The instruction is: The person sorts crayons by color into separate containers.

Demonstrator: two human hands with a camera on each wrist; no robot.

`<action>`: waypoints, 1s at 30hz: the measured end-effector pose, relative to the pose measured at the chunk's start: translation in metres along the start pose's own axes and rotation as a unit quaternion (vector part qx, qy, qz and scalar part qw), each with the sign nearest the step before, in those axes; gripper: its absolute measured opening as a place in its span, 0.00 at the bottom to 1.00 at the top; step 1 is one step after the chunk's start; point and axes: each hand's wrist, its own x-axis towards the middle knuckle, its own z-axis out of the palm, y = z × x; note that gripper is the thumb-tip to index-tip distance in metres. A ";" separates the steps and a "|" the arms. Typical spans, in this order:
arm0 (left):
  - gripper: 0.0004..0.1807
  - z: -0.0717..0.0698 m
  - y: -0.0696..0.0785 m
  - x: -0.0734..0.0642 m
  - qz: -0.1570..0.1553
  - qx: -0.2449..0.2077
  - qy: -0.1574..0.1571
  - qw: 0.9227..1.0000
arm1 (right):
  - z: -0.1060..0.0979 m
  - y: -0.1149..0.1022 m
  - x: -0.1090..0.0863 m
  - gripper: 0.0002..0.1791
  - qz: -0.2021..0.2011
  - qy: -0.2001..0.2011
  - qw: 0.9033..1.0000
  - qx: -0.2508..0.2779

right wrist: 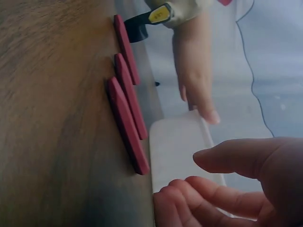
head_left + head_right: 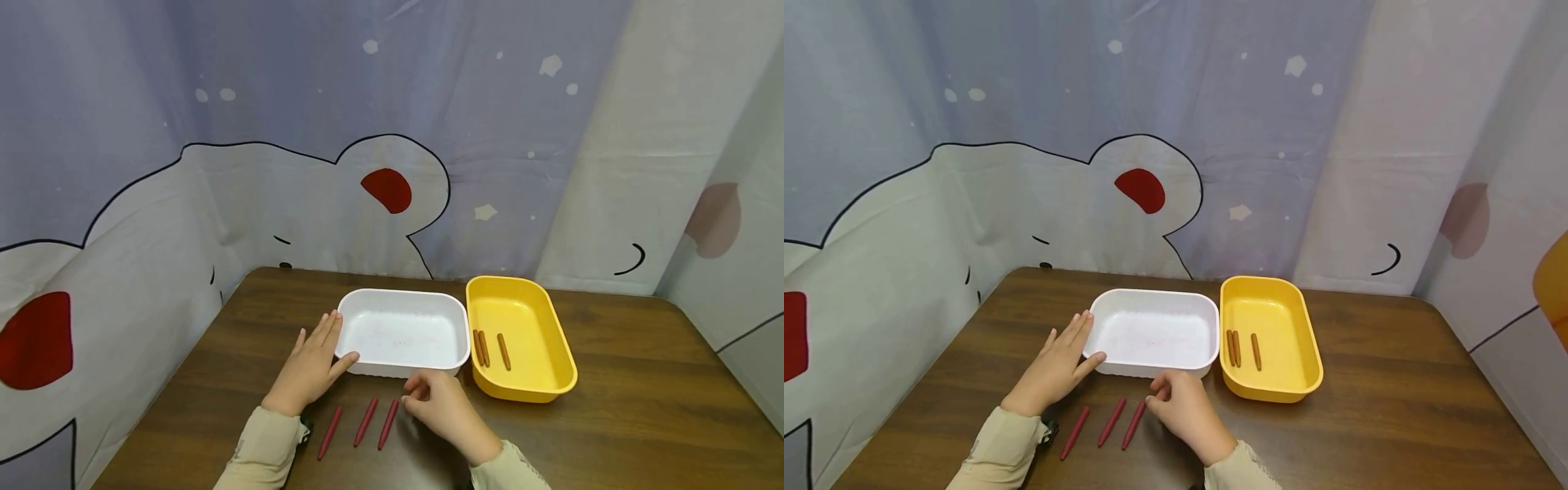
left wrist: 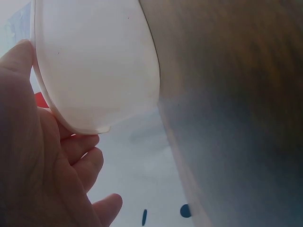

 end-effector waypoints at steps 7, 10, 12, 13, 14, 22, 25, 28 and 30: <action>0.46 -0.001 0.000 -0.001 -0.001 0.001 0.000 1.000 | 0.013 0.001 0.003 0.14 0.033 -0.025 0.999 -0.024; 0.46 0.000 0.000 -0.001 -0.001 0.002 0.000 1.000 | 0.019 0.000 0.004 0.18 0.044 -0.026 0.998 -0.043; 0.46 0.000 0.000 -0.001 0.000 0.002 0.000 1.000 | 0.022 -0.001 0.005 0.21 0.055 -0.025 0.997 -0.055; 0.46 0.000 0.000 -0.001 0.001 0.001 0.001 1.000 | 0.024 -0.002 0.006 0.22 0.059 -0.024 0.996 -0.063; 0.46 0.000 0.000 0.000 0.001 0.000 0.001 1.000 | 0.025 -0.003 0.007 0.23 0.062 -0.021 0.995 -0.072; 0.46 0.000 0.001 0.000 0.002 0.000 0.002 1.000 | 0.033 -0.009 0.011 0.28 0.068 0.006 0.985 -0.159; 0.46 -0.001 0.001 0.000 0.001 -0.002 0.001 1.000 | 0.033 -0.010 0.011 0.27 0.074 0.005 0.983 -0.168; 0.46 -0.001 0.001 -0.001 0.000 -0.004 0.003 1.000 | 0.032 -0.010 0.010 0.25 0.084 -0.004 0.983 -0.164; 0.46 -0.001 0.001 -0.001 0.000 -0.004 0.004 1.000 | 0.031 -0.011 0.010 0.24 0.087 -0.011 0.984 -0.158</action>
